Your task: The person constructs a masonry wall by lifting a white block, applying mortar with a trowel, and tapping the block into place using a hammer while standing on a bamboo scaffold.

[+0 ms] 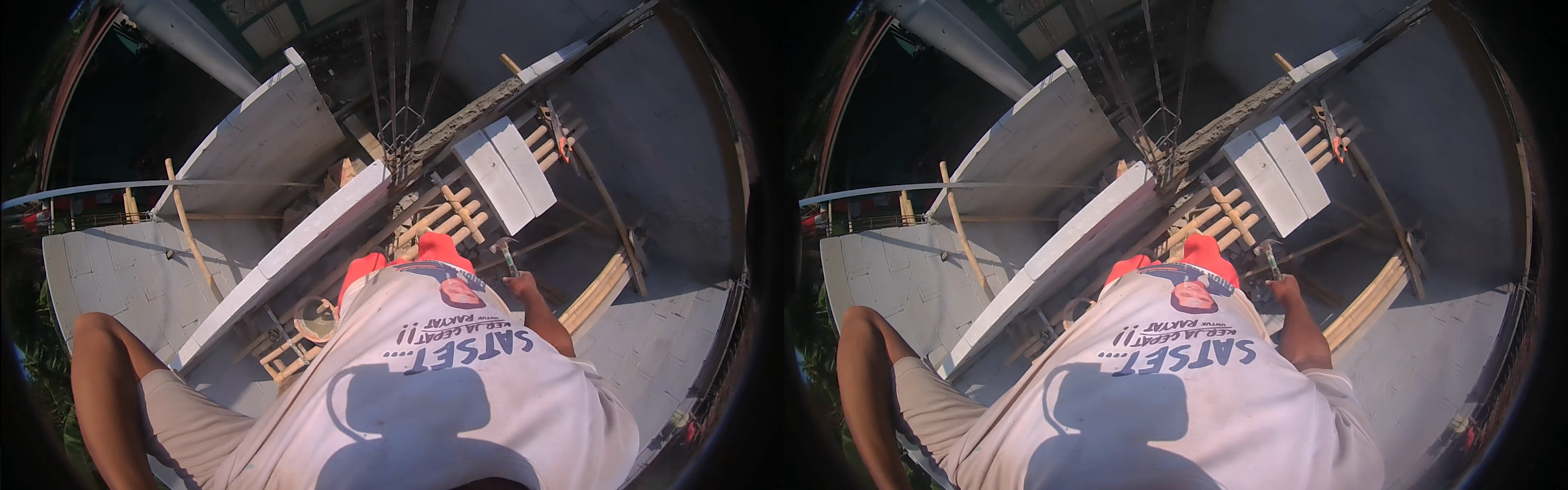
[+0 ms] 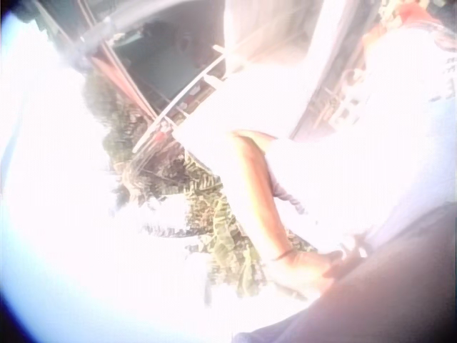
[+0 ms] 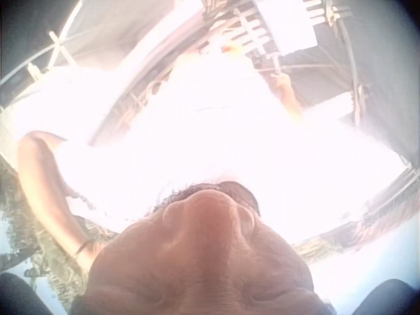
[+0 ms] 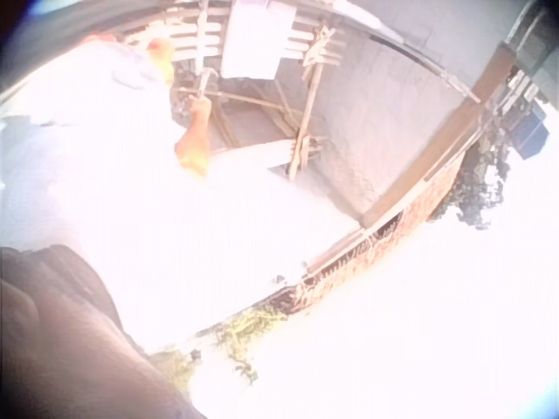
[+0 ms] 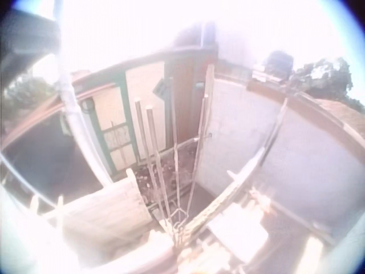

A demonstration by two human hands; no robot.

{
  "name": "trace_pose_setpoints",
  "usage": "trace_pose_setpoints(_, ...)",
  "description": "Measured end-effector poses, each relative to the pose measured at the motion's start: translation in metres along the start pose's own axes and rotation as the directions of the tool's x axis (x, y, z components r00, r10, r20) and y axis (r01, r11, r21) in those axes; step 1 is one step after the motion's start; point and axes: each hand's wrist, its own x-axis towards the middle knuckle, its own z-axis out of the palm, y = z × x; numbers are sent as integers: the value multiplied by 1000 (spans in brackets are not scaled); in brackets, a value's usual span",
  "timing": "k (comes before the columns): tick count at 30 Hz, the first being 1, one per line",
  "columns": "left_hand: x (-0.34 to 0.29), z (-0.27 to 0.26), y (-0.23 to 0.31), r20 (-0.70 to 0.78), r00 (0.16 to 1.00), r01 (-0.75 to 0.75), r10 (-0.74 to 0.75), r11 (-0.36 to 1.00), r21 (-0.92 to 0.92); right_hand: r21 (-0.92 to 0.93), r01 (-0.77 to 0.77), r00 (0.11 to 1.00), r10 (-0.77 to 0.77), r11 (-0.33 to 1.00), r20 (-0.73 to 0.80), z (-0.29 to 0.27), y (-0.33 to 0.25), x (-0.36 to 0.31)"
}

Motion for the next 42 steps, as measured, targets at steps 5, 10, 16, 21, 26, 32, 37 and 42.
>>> trace_pose_setpoints(5, -19, 4, -7, -2, 999, -51, 51, 998, -23, -33, -35, 999, 34, 999, -21, -3, -33, -33)
trace_pose_setpoints(10, -30, -2, -11, -12, 998, -57, 56, 996, -61, 37, -64, 998, 65, 997, -25, 6, -50, -54)
trace_pose_setpoints(16, -91, 29, -43, -317, 930, 22, -184, 892, -452, 87, -203, 979, 205, 975, -14, 53, -8, -37)
trace_pose_setpoints(21, -113, 196, -105, -62, 25, 297, -998, 67, -953, 101, -177, 981, 183, 979, -57, 75, -15, -69)
trace_pose_setpoints(26, -142, 417, -133, 251, -98, 457, -963, -268, -848, 50, -173, 981, 177, 984, -79, 72, -26, -89)
trace_pose_setpoints(32, -110, 499, -119, 469, -34, 294, -882, -457, -839, -54, 11, 1000, -13, 998, -26, 48, -69, -80)
trace_pose_setpoints(37, -86, 541, -146, 641, 146, 177, -754, -617, -767, -51, 283, 936, -264, 958, 232, 40, -193, -90)
trace_pose_setpoints(42, -51, 542, -168, 586, 185, -616, -789, -557, -557, -136, 686, 709, -615, 715, 345, 97, -278, -89)
